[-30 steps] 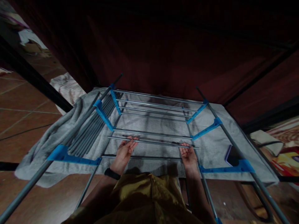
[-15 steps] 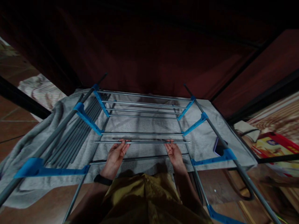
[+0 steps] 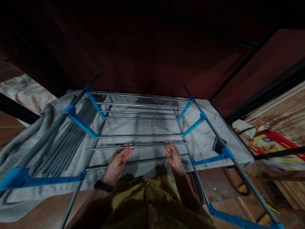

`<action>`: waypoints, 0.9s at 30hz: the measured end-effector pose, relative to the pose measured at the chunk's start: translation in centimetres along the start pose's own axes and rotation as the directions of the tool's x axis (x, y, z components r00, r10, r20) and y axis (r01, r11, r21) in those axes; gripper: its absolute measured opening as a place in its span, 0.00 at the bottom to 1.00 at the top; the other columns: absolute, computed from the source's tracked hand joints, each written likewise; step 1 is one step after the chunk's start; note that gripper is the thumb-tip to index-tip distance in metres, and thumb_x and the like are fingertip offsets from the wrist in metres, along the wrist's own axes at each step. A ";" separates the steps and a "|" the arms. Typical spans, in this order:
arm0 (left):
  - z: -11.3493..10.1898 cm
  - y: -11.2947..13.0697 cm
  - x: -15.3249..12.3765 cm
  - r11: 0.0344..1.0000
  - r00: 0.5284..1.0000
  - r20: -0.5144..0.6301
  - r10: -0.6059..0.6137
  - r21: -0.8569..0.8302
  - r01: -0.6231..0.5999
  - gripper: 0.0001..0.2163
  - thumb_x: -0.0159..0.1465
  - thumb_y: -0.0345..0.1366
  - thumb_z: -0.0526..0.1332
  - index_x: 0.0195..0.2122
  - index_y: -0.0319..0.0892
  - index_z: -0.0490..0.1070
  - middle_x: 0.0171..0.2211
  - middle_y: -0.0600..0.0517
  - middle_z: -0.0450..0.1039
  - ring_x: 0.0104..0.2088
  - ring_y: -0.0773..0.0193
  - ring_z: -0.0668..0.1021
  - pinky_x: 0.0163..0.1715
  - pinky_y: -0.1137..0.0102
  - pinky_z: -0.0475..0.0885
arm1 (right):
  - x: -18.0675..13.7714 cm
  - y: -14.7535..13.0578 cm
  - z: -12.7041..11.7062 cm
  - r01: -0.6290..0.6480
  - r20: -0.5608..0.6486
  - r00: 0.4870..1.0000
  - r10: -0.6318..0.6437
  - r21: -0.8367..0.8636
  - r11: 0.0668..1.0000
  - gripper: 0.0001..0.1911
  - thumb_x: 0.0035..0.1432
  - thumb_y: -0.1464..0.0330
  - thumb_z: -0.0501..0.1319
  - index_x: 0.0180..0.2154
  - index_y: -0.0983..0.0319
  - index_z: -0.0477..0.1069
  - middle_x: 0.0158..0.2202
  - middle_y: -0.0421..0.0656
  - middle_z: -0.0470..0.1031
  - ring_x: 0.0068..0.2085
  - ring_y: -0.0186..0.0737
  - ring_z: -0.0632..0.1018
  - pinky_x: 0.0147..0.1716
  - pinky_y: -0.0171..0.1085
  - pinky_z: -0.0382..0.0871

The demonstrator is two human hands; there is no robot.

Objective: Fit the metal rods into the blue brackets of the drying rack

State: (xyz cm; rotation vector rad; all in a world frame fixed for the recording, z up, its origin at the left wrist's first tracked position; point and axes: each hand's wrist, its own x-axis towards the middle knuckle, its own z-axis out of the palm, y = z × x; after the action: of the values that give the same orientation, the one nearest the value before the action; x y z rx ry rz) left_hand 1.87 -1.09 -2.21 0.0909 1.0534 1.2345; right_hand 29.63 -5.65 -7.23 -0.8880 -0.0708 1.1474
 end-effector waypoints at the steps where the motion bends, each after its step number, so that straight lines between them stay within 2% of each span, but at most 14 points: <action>1: 0.0 -0.1 0.0 1.000 1.000 -0.005 -0.002 -0.003 0.002 0.13 0.56 0.14 0.67 0.24 0.40 0.73 0.32 0.52 0.84 0.38 0.60 0.87 0.52 0.61 0.82 | 0.0 0.0 0.0 0.003 0.005 1.000 -0.003 -0.001 1.000 0.09 0.55 0.68 0.72 0.35 0.56 0.74 0.38 0.39 0.82 0.45 0.39 0.83 0.62 0.49 0.73; 9: 0.6 0.0 -0.2 1.000 0.997 -0.073 0.001 -0.031 -0.004 0.15 0.61 0.16 0.65 0.22 0.40 0.70 0.28 0.54 0.81 0.34 0.64 0.86 0.44 0.67 0.83 | -0.5 1.1 0.7 -0.064 0.042 0.997 0.065 -0.022 0.998 0.13 0.51 0.71 0.74 0.37 0.56 0.74 0.39 0.38 0.83 0.43 0.38 0.83 0.57 0.48 0.77; 13: 1.0 -0.1 -0.3 1.000 0.999 -0.047 -0.005 -0.019 0.004 0.16 0.62 0.15 0.64 0.22 0.39 0.70 0.30 0.52 0.82 0.36 0.61 0.87 0.44 0.65 0.83 | -0.7 2.2 1.1 -0.073 0.050 0.996 0.075 -0.040 0.996 0.12 0.53 0.68 0.75 0.37 0.57 0.74 0.38 0.39 0.84 0.42 0.37 0.84 0.54 0.45 0.80; 17: 1.5 -1.0 -0.8 0.998 0.998 -0.042 -0.052 0.019 0.053 0.13 0.63 0.14 0.62 0.28 0.39 0.75 0.32 0.50 0.83 0.36 0.62 0.87 0.49 0.64 0.83 | -1.0 2.9 1.5 -0.106 0.050 0.993 0.108 -0.030 0.994 0.12 0.53 0.68 0.75 0.36 0.56 0.75 0.38 0.38 0.85 0.40 0.36 0.84 0.50 0.43 0.82; 22: 2.2 -2.1 -1.4 0.991 0.995 0.011 -0.102 0.092 0.101 0.12 0.64 0.15 0.61 0.35 0.37 0.78 0.33 0.46 0.84 0.35 0.62 0.87 0.45 0.66 0.84 | -1.4 3.2 1.7 -0.107 0.058 0.992 0.109 -0.031 0.994 0.13 0.51 0.66 0.77 0.36 0.56 0.75 0.37 0.39 0.84 0.40 0.38 0.83 0.51 0.46 0.81; 27: 2.5 -1.7 -1.5 0.989 0.995 -0.015 -0.096 0.115 0.097 0.12 0.65 0.15 0.59 0.33 0.38 0.76 0.32 0.48 0.84 0.34 0.64 0.86 0.42 0.70 0.83 | -1.2 1.9 1.6 -0.030 0.030 0.999 0.033 -0.093 0.995 0.16 0.49 0.63 0.77 0.38 0.57 0.76 0.39 0.42 0.83 0.43 0.43 0.83 0.55 0.49 0.78</action>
State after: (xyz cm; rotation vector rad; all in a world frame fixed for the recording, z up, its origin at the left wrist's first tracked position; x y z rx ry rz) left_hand 4.94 -1.76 -0.91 0.1220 1.1241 1.0876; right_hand 26.87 -5.53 -6.93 -0.9562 -0.1369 1.1948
